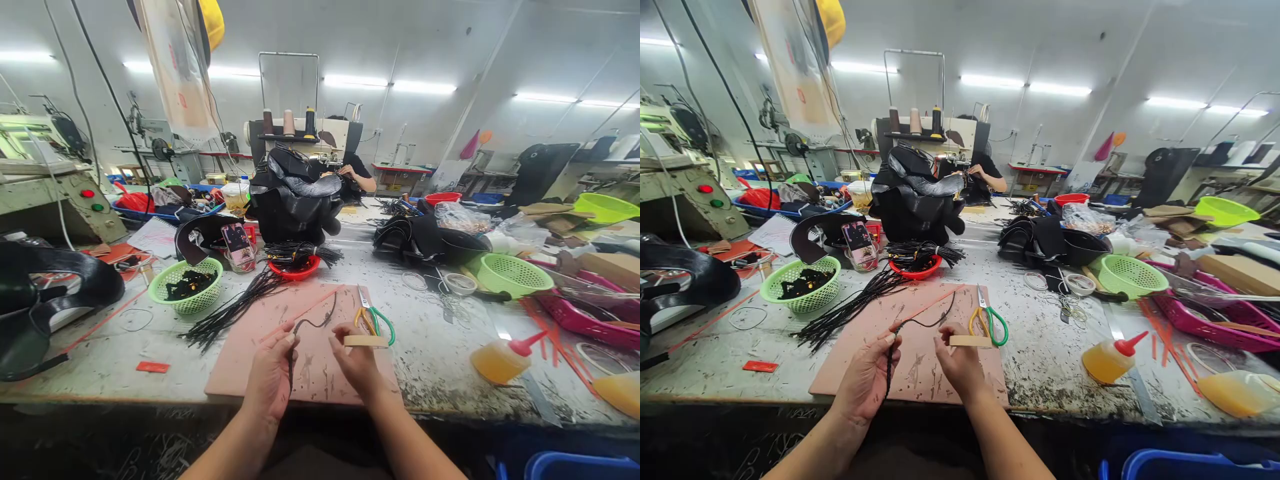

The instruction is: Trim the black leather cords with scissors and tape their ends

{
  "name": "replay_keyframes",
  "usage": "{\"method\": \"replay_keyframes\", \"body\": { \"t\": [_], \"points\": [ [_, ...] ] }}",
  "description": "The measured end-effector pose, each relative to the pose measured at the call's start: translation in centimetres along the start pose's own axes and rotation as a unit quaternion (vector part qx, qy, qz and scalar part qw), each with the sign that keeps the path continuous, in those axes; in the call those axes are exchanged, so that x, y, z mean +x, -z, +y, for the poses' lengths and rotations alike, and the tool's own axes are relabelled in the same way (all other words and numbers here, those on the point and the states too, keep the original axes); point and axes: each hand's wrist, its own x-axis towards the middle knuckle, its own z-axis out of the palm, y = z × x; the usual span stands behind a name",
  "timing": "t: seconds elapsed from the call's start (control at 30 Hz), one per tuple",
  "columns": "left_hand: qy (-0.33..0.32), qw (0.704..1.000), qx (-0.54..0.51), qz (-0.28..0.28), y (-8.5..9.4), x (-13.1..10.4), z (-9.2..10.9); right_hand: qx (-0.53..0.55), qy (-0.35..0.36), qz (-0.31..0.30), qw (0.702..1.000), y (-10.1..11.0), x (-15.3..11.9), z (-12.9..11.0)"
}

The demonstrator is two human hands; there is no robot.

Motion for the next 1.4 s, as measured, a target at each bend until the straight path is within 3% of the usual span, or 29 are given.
{"method": "replay_keyframes", "body": {
  "t": [0.07, 0.13, 0.33, 0.53, 0.63, 0.73, 0.87, 1.0, 1.1, 1.2, 1.3, 1.4],
  "points": [
    [0.0, 1.0, -0.006, 0.016, 0.1, 0.1, 0.3, 0.067, -0.069, -0.009, 0.995, 0.7, 0.0, -0.1],
    [0.014, 1.0, 0.008, 0.022, 0.2, 0.2, -0.2, 0.134, -0.088, -0.019, 0.987, 0.9, -0.2, -0.9],
    [-0.002, 0.994, 0.085, -0.063, 0.5, 0.0, -3.0, 0.134, -0.014, -0.007, 0.991, -0.6, -0.6, -3.3],
    [-0.033, 0.992, 0.107, -0.05, 0.3, 0.0, -3.6, 0.099, -0.013, -0.027, 0.995, -1.8, -1.3, -3.4],
    [-0.022, 0.993, 0.102, -0.046, 0.3, 0.1, -3.3, 0.053, 0.019, -0.019, 0.998, -1.6, -1.3, -3.4],
    [0.008, 0.995, 0.082, -0.053, 0.3, 0.0, -2.9, -0.041, 0.095, -0.04, 0.994, -0.8, -0.8, -3.5],
    [0.047, 0.995, 0.061, -0.056, 0.5, -0.3, -2.5, -0.174, 0.208, -0.096, 0.958, 0.2, 0.2, -3.3],
    [0.056, 0.997, 0.044, -0.044, 0.6, -0.5, -2.5, -0.227, 0.235, -0.133, 0.936, 0.5, 0.4, -2.9],
    [0.058, 0.997, 0.029, -0.031, 0.6, -0.5, -2.1, -0.208, 0.214, -0.141, 0.944, 0.9, 0.2, -2.5],
    [0.06, 0.998, 0.011, 0.013, 0.4, -0.4, -1.2, -0.153, 0.149, -0.087, 0.973, 1.7, 0.2, -2.2],
    [0.05, 0.998, -0.001, 0.035, 0.3, -0.5, -0.6, -0.036, 0.034, -0.038, 0.998, 2.2, 0.2, -2.5],
    [0.041, 0.999, -0.004, 0.003, 0.3, -0.5, -0.8, 0.11, -0.099, -0.005, 0.989, 1.5, 0.1, -3.4]
  ]
}}
